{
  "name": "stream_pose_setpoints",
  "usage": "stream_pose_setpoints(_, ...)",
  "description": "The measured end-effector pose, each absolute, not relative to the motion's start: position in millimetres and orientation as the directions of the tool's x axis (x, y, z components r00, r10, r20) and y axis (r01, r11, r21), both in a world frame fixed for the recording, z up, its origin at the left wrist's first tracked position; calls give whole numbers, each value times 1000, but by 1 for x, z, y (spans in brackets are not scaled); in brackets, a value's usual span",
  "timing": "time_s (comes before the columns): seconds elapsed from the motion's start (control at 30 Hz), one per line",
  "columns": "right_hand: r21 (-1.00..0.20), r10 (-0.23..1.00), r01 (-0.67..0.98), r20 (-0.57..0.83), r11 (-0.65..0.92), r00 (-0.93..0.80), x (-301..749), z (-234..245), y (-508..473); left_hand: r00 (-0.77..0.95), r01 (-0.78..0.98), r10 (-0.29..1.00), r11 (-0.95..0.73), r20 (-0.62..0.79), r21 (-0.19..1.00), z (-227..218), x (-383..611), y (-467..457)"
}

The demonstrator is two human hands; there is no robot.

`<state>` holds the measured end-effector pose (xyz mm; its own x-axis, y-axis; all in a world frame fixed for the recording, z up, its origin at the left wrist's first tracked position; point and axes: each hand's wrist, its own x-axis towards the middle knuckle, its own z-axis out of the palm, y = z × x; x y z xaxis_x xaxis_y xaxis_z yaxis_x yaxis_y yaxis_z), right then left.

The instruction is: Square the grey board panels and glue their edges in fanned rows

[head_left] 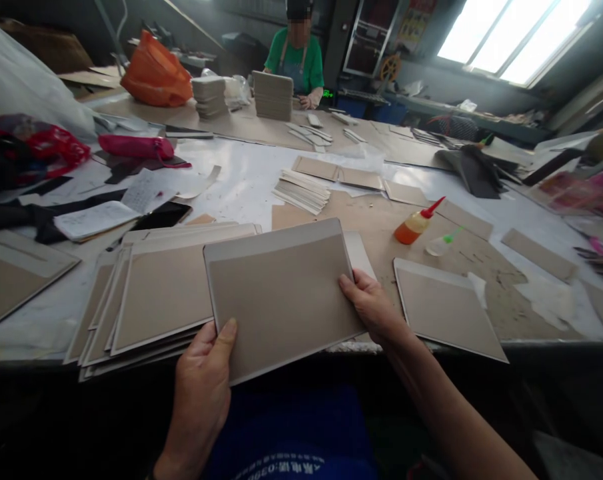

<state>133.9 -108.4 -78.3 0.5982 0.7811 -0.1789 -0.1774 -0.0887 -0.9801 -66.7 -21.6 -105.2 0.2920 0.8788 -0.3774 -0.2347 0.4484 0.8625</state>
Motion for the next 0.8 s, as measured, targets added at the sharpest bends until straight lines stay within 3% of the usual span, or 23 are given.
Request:
stream_pose_setpoints(0.13,-977,792,-188,-193,-101,579,134,-77,-104,270,-247,869,478,-414,843,-102,-69,-18)
stream_pose_setpoints(0.3,-908,829,-396,-323,-135,456,137,-69,-103,287,-248,814,573,-506,781,-105,-77,-7)
stream_pose_setpoints(0.4,-889,848,-440,-329,-128,416,137,-67,-103,332,-230,770,627,-545,744,-112,-82,-2)
stream_pose_setpoints(0.6,-941,820,-317,-274,-120,503,129,-67,-101,358,-227,760,634,-542,739,-116,-85,-6)
stream_pose_setpoints(0.8,-974,792,-178,-219,-141,570,127,-70,-100,359,-261,816,553,-452,791,-114,-81,-10)
